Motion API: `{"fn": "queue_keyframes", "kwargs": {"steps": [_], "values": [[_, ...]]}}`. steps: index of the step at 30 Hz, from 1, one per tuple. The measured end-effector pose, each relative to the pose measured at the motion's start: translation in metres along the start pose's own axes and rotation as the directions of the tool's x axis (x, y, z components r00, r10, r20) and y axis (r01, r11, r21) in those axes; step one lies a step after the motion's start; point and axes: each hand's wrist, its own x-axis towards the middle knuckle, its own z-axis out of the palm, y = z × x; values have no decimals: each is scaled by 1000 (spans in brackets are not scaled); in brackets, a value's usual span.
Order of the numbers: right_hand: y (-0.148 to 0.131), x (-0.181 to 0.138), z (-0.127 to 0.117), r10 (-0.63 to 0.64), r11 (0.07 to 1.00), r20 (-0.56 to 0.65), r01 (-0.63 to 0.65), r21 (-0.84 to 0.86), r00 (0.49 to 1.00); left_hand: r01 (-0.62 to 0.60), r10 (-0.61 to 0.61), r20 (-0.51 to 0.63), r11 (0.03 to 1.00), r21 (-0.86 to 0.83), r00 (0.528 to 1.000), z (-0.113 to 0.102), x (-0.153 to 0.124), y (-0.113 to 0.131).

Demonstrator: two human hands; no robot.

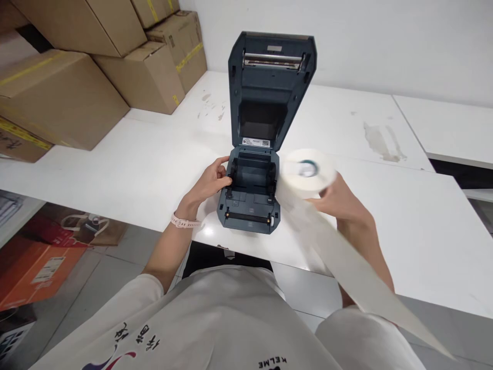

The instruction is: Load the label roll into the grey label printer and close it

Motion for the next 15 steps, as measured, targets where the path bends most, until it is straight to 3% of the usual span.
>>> {"fn": "queue_keyframes", "kwargs": {"steps": [2,4,6,10,15], "values": [[-25,16,3,-90,970,125,115,-216,988,8,-8,5,1000,14,1000,0,-1,1],[-40,37,13,-137,849,268,252,-464,954,17,-17,16,1000,19,1000,-1,-1,2],[-43,57,24,-136,727,372,348,-592,918,14,-14,17,1000,19,1000,-1,-1,2],[-25,82,41,-94,654,459,402,-640,884,10,-11,17,999,42,1000,-2,0,3],[0,84,50,-44,634,493,406,-658,869,14,-14,14,1000,22,1000,-1,-1,5]]}}
